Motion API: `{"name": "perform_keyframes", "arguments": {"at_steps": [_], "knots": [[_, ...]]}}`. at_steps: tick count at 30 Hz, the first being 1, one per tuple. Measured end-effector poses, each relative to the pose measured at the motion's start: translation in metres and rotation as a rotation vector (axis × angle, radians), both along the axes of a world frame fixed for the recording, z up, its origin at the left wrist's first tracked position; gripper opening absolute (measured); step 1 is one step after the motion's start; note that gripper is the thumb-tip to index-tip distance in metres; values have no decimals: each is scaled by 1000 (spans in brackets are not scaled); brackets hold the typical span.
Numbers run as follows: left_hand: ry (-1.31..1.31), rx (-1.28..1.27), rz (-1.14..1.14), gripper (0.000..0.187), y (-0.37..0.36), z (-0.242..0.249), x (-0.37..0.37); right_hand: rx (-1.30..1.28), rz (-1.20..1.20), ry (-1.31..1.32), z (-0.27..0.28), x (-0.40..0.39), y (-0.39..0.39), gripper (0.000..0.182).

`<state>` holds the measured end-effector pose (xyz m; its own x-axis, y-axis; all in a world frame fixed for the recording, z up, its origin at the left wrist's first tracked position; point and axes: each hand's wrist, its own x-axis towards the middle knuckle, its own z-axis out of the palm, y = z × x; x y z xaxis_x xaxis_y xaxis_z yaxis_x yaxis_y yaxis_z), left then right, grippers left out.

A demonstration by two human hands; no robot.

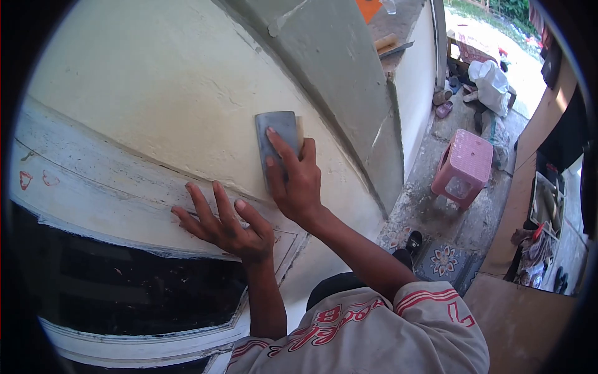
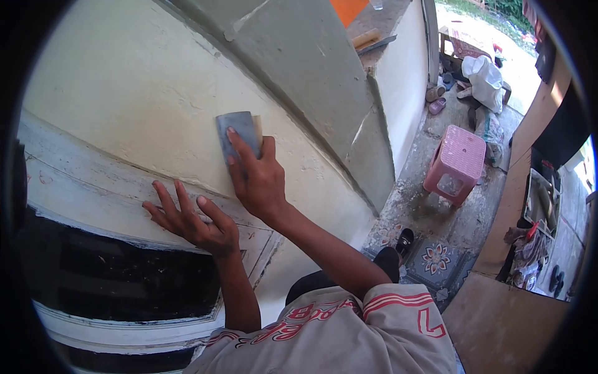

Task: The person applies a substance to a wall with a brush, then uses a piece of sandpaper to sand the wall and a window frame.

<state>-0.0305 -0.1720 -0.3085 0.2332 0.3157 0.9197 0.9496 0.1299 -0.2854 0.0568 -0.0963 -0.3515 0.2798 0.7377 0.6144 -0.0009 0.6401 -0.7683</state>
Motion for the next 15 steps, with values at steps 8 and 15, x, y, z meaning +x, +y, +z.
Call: {"name": "perform_keyframes", "arguments": {"at_steps": [8,15], "knots": [[-8,-95,155,43,14,-9,9,-204,-12,-133,-118,-13,-24,58],[35,-67,159,37,18,-13,9,-444,-42,-6,-161,-18,-45,50]]}}
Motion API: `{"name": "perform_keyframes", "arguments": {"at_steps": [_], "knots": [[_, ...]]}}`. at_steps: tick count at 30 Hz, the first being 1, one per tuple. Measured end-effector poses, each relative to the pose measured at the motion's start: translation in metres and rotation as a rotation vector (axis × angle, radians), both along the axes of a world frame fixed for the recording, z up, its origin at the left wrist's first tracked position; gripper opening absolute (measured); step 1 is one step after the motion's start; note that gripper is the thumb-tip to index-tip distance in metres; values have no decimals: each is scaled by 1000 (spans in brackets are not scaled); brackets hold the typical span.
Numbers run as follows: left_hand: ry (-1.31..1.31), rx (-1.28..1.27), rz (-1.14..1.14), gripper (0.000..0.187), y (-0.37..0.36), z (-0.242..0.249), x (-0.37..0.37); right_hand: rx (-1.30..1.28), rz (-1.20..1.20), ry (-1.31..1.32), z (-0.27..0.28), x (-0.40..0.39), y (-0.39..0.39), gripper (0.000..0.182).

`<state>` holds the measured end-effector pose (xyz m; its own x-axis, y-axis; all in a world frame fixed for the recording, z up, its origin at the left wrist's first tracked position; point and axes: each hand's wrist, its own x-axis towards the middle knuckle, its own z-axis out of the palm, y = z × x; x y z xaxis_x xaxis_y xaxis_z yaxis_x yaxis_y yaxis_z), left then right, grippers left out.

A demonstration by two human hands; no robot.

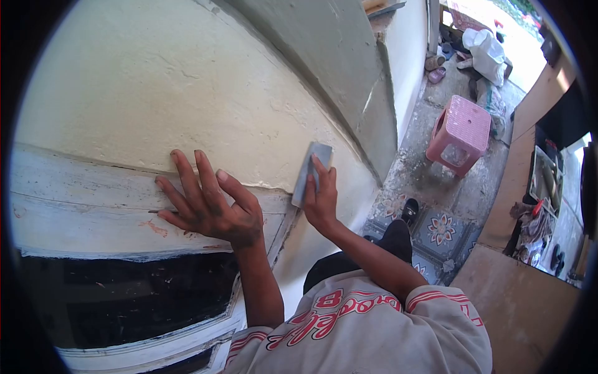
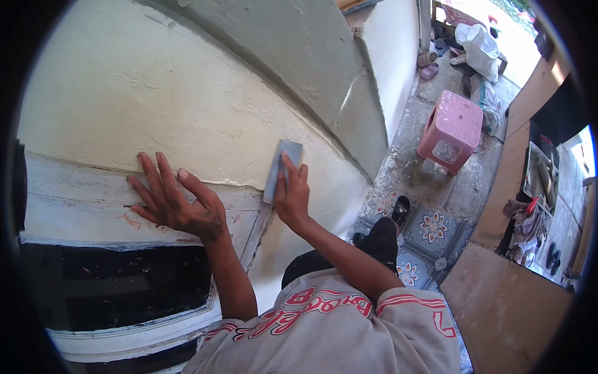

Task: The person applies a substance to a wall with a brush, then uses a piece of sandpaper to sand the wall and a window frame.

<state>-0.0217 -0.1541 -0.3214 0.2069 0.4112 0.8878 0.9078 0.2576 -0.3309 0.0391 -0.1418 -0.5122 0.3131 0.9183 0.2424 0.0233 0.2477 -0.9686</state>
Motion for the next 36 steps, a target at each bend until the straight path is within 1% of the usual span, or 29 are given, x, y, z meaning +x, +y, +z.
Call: {"name": "perform_keyframes", "arguments": {"at_steps": [2,3,4,6,7,9,10,11,13,15,17,18,20,21,23,25,27,28,29,31,32,33,35,36], "knots": [[-23,-13,-8,36,-2,-4,-1,110,30,26,44,7,7,51],[-20,-20,-17,35,-3,-5,-1,180,37,16,59,10,11,51],[-15,-24,-25,34,-3,-5,-2,180,41,13,67,13,15,51],[-14,-35,-22,33,-5,-7,-3,291,62,-1,76,16,20,60],[-10,-47,-22,32,-5,-7,-2,298,63,0,74,18,20,60],[-14,-49,-28,32,-6,-7,0,361,-24,57,63,23,21,69],[-21,-64,-34,31,-7,-7,0,296,-103,8,58,23,20,80],[-29,-62,-30,31,-8,-8,-2,298,-98,1,52,25,18,80],[-39,-59,-76,31,-7,-11,-3,54,84,248,51,34,14,87],[-44,-63,-76,31,-8,-12,-4,80,92,230,48,35,16,87],[-50,-59,-78,31,-10,-13,-3,98,76,345,48,36,16,67],[-55,-69,-85,31,-10,-15,-3,107,79,334,52,38,14,67],[-72,-66,-99,31,-10,-17,-3,83,40,155,63,42,7,40],[-77,-69,-108,31,-10,-18,-4,145,59,188,67,41,8,23],[-93,-51,-133,31,-10,-17,-2,297,36,2,77,45,8,20],[-88,-55,-154,28,-11,-14,0,331,49,-21,78,44,10,22],[-99,-49,-162,28,-13,-15,0,342,102,-110,79,43,9,26],[-100,-61,-163,28,-13,-15,-1,357,159,-102,79,42,9,32],[-107,-47,-165,28,-13,-16,-2,370,159,-110,79,43,5,32],[-105,-41,-187,29,-12,-17,-2,436,202,-190,87,44,-5,39],[-108,-30,-192,29,-12,-17,-3,418,233,-138,78,38,-7,41],[-112,-33,-200,29,-12,-18,-3,427,228,-144,74,35,-5,41],[-114,-25,-218,30,-12,-17,-3,311,126,-145,68,30,2,33],[-113,-31,-215,29,-13,-16,-3,266,113,-114,72,28,5,28]]}}
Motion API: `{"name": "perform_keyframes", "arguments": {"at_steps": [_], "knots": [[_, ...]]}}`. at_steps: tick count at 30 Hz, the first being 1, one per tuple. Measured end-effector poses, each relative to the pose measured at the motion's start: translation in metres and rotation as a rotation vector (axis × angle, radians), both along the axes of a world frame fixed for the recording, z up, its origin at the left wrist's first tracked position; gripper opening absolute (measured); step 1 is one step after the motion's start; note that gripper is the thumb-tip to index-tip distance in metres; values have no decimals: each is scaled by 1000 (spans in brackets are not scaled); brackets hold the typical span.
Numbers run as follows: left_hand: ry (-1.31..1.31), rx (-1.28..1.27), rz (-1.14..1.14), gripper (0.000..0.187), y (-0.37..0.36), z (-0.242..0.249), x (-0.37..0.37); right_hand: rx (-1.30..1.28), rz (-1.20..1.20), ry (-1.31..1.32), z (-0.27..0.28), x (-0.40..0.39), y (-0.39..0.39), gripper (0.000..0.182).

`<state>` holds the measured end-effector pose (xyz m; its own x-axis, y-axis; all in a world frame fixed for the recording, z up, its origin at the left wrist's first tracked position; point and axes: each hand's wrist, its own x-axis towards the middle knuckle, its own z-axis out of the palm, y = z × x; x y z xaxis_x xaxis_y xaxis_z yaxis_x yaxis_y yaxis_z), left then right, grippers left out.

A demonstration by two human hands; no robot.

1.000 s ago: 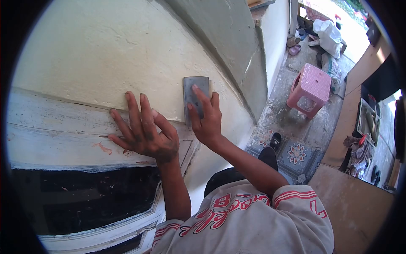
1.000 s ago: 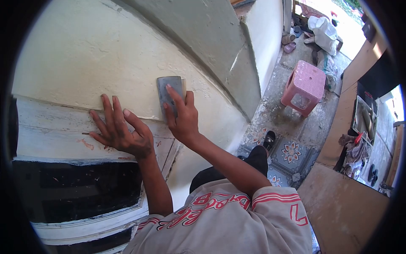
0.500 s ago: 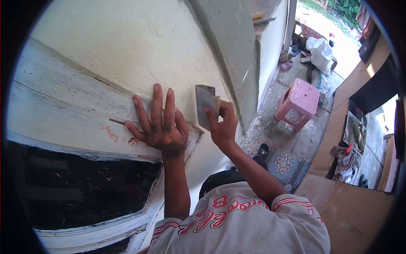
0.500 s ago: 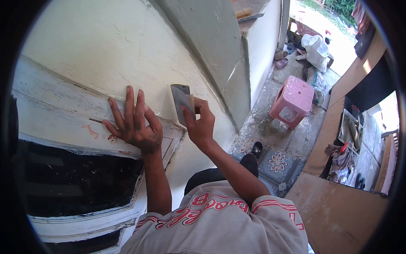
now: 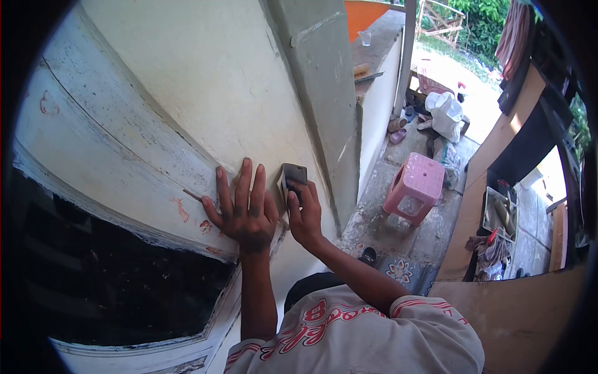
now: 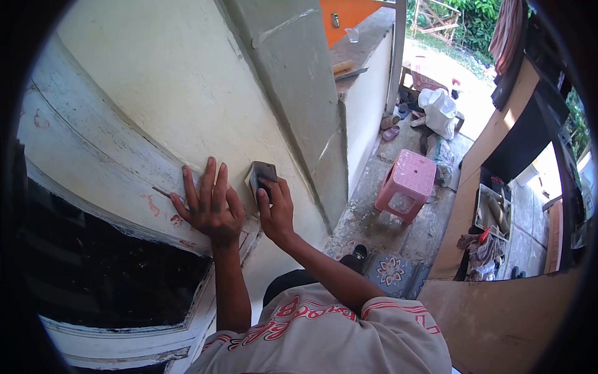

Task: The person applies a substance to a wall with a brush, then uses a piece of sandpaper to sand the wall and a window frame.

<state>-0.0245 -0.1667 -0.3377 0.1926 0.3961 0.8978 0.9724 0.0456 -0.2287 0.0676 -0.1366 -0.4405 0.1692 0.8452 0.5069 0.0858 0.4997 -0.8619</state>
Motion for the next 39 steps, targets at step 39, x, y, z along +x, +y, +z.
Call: {"name": "perform_keyframes", "arguments": {"at_steps": [39], "knots": [[-49,62,-73,28,0,-3,-1,562,-217,-246,35,-27,48,34]]}}
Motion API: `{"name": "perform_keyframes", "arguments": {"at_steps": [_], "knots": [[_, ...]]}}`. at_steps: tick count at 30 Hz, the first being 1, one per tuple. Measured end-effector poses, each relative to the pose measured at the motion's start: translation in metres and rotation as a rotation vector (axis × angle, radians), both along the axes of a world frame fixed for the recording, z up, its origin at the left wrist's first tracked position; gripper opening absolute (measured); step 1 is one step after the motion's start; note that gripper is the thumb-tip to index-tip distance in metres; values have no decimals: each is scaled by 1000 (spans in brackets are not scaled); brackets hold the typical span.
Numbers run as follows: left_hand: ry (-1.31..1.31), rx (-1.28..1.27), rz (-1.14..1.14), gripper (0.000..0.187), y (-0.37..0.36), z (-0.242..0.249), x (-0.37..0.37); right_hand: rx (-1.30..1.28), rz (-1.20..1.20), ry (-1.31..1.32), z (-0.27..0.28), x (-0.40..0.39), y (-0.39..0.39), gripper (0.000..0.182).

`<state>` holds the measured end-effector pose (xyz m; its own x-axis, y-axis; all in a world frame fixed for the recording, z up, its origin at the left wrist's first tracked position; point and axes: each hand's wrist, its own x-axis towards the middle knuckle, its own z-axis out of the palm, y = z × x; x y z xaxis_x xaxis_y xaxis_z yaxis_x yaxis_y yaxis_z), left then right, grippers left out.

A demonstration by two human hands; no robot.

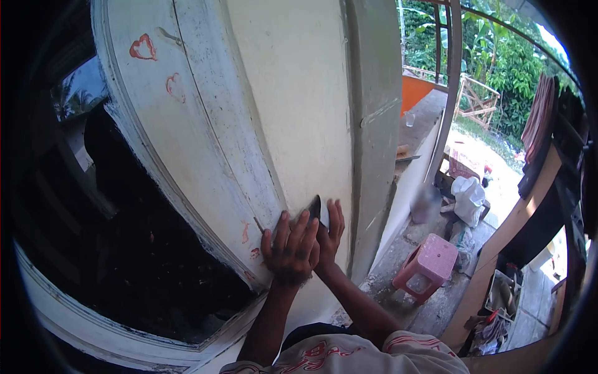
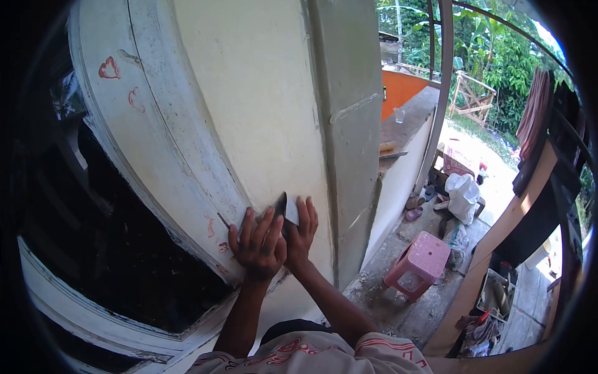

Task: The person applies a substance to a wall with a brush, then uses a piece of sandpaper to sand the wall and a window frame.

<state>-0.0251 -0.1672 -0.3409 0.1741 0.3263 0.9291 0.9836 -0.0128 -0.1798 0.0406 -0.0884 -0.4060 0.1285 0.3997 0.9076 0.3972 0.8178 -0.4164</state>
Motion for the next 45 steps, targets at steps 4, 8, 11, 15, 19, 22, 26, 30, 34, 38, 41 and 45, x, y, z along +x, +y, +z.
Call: {"name": "perform_keyframes", "arguments": {"at_steps": [4,8,11,15,19,22,26,30,34,38,41,45], "knots": [[-31,50,-13,33,-1,-1,-2,61,41,52,86,6,14,32],[-25,43,49,38,-13,30,-1,0,46,87,26,-8,1,35],[-62,74,105,39,-17,57,-6,58,20,46,1,-16,-12,39],[13,75,219,39,-4,52,-4,157,29,-15,108,2,-1,31],[-57,99,230,40,0,41,-3,179,21,17,138,4,19,29],[-82,106,268,41,1,33,-2,172,25,10,70,-3,18,36],[-69,187,370,41,4,20,-3,204,58,-36,38,1,10,44],[-124,157,527,39,7,-3,1,335,123,-169,144,21,30,33],[-81,156,557,42,9,-11,2,362,124,-183,182,30,47,38],[-70,165,616,43,6,-28,-2,337,205,-219,72,33,50,36],[-95,149,577,44,3,-41,-3,319,236,-258,21,36,46,29],[-134,146,578,42,0,-44,1,380,200,-247,112,42,54,25]]}}
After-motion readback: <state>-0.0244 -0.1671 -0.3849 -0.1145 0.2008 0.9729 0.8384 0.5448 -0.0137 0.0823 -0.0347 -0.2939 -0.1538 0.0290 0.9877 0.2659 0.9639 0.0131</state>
